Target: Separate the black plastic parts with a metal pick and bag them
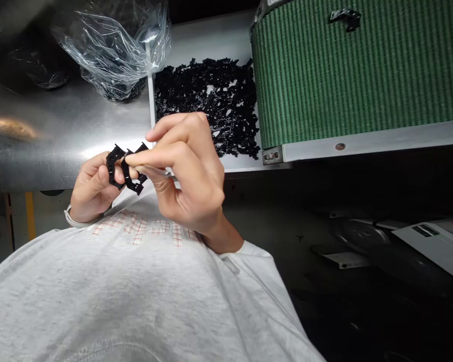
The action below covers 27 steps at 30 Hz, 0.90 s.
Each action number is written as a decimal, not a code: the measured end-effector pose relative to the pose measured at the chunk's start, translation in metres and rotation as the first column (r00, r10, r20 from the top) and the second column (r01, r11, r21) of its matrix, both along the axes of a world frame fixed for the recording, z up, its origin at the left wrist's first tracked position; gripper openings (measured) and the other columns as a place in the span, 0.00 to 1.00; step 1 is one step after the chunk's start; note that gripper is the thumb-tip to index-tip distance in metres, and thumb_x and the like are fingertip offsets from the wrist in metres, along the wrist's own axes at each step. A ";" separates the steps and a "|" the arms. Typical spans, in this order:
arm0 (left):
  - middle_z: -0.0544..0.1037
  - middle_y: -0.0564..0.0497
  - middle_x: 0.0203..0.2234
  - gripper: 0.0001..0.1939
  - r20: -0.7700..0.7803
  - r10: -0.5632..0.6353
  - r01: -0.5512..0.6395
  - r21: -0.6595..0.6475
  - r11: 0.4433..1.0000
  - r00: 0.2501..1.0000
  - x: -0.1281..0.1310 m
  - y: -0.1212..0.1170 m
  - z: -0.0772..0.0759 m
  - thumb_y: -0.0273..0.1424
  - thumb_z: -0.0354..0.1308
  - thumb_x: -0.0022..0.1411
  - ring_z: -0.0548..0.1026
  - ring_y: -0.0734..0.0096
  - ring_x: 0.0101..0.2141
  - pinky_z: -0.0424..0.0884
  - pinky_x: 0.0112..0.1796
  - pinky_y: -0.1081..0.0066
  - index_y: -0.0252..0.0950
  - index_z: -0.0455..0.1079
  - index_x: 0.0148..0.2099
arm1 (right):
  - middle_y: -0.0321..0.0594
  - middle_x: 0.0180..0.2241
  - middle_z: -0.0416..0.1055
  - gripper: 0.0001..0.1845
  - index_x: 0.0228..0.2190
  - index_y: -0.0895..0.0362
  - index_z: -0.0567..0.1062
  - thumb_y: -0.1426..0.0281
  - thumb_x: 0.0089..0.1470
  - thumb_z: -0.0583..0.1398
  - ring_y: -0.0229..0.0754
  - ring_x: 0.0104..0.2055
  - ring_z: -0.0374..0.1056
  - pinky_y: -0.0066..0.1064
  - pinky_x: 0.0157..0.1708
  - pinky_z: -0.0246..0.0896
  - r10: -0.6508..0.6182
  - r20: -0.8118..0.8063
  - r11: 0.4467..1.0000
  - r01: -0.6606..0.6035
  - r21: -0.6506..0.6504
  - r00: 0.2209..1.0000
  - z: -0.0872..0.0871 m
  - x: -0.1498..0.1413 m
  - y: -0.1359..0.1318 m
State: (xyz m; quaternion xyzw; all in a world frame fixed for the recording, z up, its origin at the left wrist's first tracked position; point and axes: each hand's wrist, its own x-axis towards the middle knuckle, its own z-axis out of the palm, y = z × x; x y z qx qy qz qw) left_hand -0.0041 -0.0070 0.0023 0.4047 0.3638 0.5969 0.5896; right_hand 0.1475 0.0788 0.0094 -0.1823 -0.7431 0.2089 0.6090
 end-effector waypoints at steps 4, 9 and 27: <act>0.79 0.51 0.31 0.14 -0.004 0.006 -0.006 -0.022 1.000 1.000 0.001 -0.001 -0.001 0.44 0.58 0.73 0.82 0.61 0.45 0.78 0.53 0.56 0.45 0.81 0.39 | 0.32 0.25 0.67 0.13 0.35 0.53 0.78 0.61 0.71 0.60 0.39 0.34 0.73 0.33 0.32 0.73 -0.041 -0.042 0.998 0.043 0.041 0.998 -0.003 -0.002 0.002; 0.81 0.52 0.33 0.14 0.018 -0.013 0.013 0.022 1.000 1.000 0.001 -0.001 -0.001 0.41 0.56 0.75 0.82 0.62 0.46 0.77 0.54 0.57 0.46 0.82 0.42 | 0.33 0.26 0.65 0.13 0.34 0.53 0.76 0.60 0.69 0.62 0.38 0.33 0.70 0.34 0.33 0.69 -0.059 -0.057 0.997 0.056 -0.049 0.997 -0.005 -0.003 -0.001; 0.81 0.52 0.34 0.14 -0.025 -0.009 0.009 -0.004 1.000 1.000 0.001 0.000 0.002 0.42 0.57 0.74 0.82 0.61 0.48 0.76 0.57 0.55 0.45 0.81 0.39 | 0.30 0.17 0.56 0.20 0.24 0.49 0.74 0.54 0.64 0.65 0.37 0.26 0.70 0.33 0.26 0.69 -0.036 -0.116 0.995 0.025 -0.096 0.993 0.000 -0.005 0.002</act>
